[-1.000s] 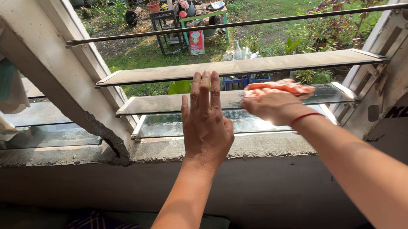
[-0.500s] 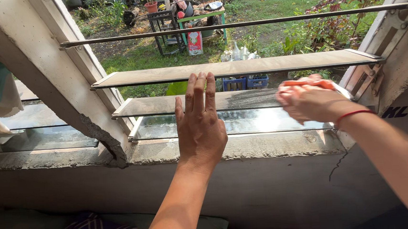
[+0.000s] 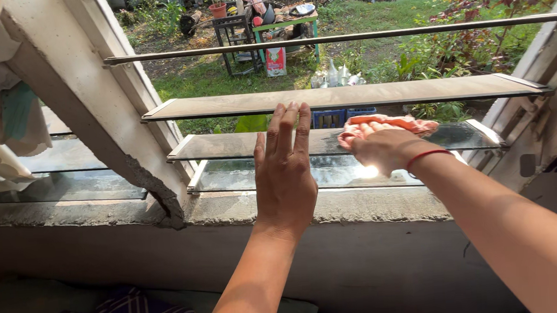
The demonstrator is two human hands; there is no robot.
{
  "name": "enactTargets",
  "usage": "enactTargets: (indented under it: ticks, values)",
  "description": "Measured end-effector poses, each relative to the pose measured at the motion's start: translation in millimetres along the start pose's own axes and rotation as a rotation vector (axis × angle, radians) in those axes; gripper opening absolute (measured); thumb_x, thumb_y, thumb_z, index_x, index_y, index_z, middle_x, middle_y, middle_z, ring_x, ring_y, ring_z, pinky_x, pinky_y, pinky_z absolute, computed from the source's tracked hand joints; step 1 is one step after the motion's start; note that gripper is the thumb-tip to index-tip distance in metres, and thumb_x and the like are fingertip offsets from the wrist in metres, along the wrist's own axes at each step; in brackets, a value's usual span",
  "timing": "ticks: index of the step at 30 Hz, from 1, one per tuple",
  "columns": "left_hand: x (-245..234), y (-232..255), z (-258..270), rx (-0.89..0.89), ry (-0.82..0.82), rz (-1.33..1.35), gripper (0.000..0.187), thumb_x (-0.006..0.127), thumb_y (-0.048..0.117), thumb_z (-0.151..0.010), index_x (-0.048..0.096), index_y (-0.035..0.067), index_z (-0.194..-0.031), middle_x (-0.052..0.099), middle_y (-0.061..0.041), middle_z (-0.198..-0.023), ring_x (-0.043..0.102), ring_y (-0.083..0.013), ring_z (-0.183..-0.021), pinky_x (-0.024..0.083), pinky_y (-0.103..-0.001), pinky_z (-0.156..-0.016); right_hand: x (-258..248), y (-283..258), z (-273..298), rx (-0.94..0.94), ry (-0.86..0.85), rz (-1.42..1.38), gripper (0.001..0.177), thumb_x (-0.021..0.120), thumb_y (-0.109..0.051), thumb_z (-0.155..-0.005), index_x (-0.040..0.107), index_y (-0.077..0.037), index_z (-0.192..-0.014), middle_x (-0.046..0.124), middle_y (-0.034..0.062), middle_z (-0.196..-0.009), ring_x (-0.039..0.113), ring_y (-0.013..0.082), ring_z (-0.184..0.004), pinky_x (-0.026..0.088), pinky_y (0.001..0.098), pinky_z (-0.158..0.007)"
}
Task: The person folds a towel and places it on a bed, then wets a cloth in a metal pot and wipes the window sill and glass panes. The person repeatedly wipes the window surfaces with the cloth.
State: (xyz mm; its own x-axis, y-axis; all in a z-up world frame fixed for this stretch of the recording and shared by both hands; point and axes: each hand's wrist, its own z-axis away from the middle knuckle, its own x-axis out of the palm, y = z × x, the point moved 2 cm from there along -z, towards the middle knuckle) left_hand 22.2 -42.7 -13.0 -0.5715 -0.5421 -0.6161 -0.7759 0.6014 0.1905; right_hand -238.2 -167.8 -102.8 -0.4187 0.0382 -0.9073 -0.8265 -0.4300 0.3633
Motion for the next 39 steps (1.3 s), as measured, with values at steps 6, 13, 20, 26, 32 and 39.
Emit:
enactTargets:
  ticks: [6, 13, 20, 26, 32, 39]
  values:
    - [-5.7, -7.0, -0.1, 0.006, 0.005, 0.024, 0.07, 0.045, -0.006, -0.089, 0.042, 0.012, -0.156, 0.042, -0.005, -0.155, 0.035, -0.0239, -0.152, 0.03, -0.058, -0.122, -64.9, -76.1, -34.9, -0.061, 0.406, -0.348, 0.047, 0.053, -0.022, -0.1, 0.05, 0.009, -0.135, 0.058, 0.0341, -0.131, 0.056, 0.0433, -0.127, 0.043, 0.0481, -0.108]
    - [-5.3, -13.5, 1.5, 0.026, 0.014, 0.01, 0.066, 0.047, -0.003, -0.092, 0.042, 0.015, -0.156, 0.043, -0.003, -0.155, 0.037, -0.0222, -0.151, 0.031, -0.058, -0.123, -106.4, -119.0, 8.9, -0.018, 0.33, -0.507, 0.03, 0.055, -0.025, -0.095, 0.066, -0.011, -0.119, 0.066, 0.0124, -0.132, 0.059, 0.0304, -0.127, 0.046, 0.043, -0.106]
    - [-4.6, -11.3, 1.9, 0.04, 0.033, 0.049, 0.07, 0.052, -0.004, -0.089, 0.041, 0.013, -0.156, 0.042, -0.005, -0.155, 0.036, -0.0243, -0.151, 0.032, -0.059, -0.121, -60.6, -77.8, 77.5, -0.088, 0.776, 0.02, 0.044, 0.059, -0.02, -0.088, 0.062, -0.007, -0.13, 0.063, 0.0128, -0.136, 0.059, 0.0261, -0.13, 0.044, 0.0404, -0.113]
    - [-7.4, -10.0, 1.6, 0.03, 0.014, 0.002, 0.075, 0.05, -0.007, -0.085, 0.041, 0.013, -0.156, 0.042, -0.004, -0.155, 0.036, -0.0235, -0.151, 0.033, -0.059, -0.121, -32.7, -3.3, 107.0, 0.482, 0.12, -0.498, 0.037, 0.037, -0.025, -0.115, 0.07, -0.014, -0.126, 0.071, 0.0078, -0.131, 0.063, 0.0214, -0.13, 0.042, 0.0394, -0.112]
    - [-7.9, -9.1, 1.5, 0.02, 0.023, 0.031, 0.064, 0.05, 0.003, -0.092, 0.043, 0.01, -0.155, 0.043, -0.006, -0.155, 0.037, -0.0247, -0.152, 0.033, -0.058, -0.121, -41.4, -23.7, 45.7, 0.012, 0.298, -0.051, 0.029, 0.049, -0.024, -0.095, 0.059, -0.004, -0.115, 0.059, 0.0162, -0.139, 0.053, 0.0279, -0.138, 0.042, 0.04, -0.111]
    - [-14.0, -9.3, -2.0, -0.013, -0.011, 0.149, 0.053, 0.044, 0.036, -0.107, 0.049, 0.006, -0.15, 0.046, -0.011, -0.153, 0.037, -0.0301, -0.15, 0.027, -0.059, -0.121, -75.8, -83.6, -33.7, -0.008, 0.246, -0.43, 0.058, 0.061, -0.043, -0.089, 0.051, -0.025, -0.143, 0.043, 0.0104, -0.155, 0.043, 0.0291, -0.141, 0.038, 0.0414, -0.113]
